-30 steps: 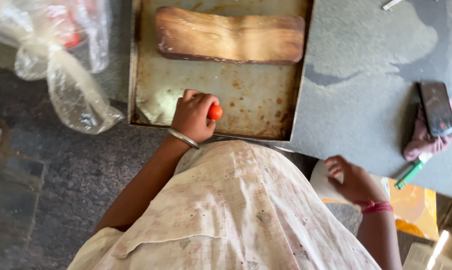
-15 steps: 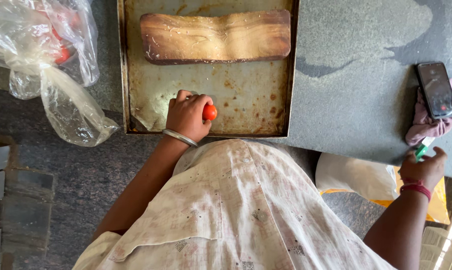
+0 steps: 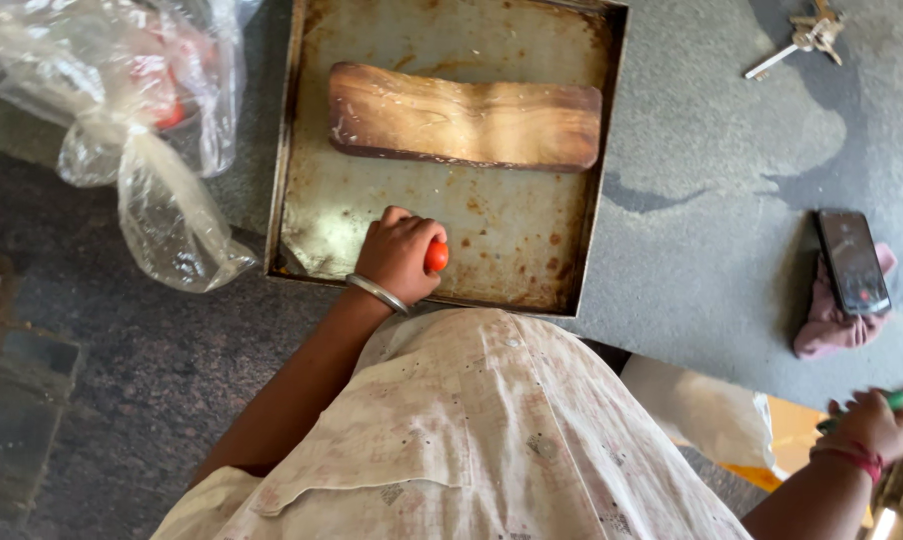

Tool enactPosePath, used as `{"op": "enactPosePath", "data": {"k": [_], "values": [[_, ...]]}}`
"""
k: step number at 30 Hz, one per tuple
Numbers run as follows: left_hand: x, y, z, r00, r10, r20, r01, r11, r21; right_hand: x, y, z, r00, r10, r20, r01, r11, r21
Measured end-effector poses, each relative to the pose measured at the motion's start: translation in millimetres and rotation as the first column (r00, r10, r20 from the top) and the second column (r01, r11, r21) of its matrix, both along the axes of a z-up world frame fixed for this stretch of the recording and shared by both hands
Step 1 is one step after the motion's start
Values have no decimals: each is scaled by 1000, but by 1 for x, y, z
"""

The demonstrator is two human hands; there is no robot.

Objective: The person chops a tomato on a wooden board placed in a metal tray using a long knife.

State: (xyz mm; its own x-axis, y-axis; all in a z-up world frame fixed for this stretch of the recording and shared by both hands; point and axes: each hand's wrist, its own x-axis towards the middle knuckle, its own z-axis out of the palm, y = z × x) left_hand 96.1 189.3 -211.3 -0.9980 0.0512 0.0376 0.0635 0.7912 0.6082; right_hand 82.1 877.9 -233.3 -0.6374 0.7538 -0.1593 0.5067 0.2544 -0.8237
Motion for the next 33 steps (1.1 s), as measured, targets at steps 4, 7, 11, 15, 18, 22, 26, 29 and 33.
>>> {"op": "enactPosePath", "data": {"k": [4,7,11,15,18,22,26,29,33], "values": [[3,0,-4,998,4,-61,-3,1000,20,-24,-4,5,943,-127,-307,129,992,-16],[12,2,-7,982,25,-188,-26,1000,-1,-44,-41,-5,793,66,-605,-133,989,-68],[18,4,-12,993,58,-107,-64,997,-52,-55,-148,2,571,516,-639,-543,821,177],[14,4,-4,990,110,-87,-94,982,165,-40,-278,25,453,706,-545,-834,551,21],[14,5,16,981,127,-146,-68,934,351,-23,-344,50,433,871,-233,-897,441,-20],[17,1,48,986,108,-124,-24,842,540,-27,-399,69,143,985,-99,-960,162,229],[19,0,64,980,117,-162,-2,818,575,-38,-421,88,-41,998,-42,-978,-32,208],[24,2,72,993,112,-37,-22,481,876,-47,-432,98,-148,984,-102,-963,-120,243],[31,3,81,987,158,27,-74,297,952,-47,-446,106,-217,962,-165,-959,-178,220]]}}
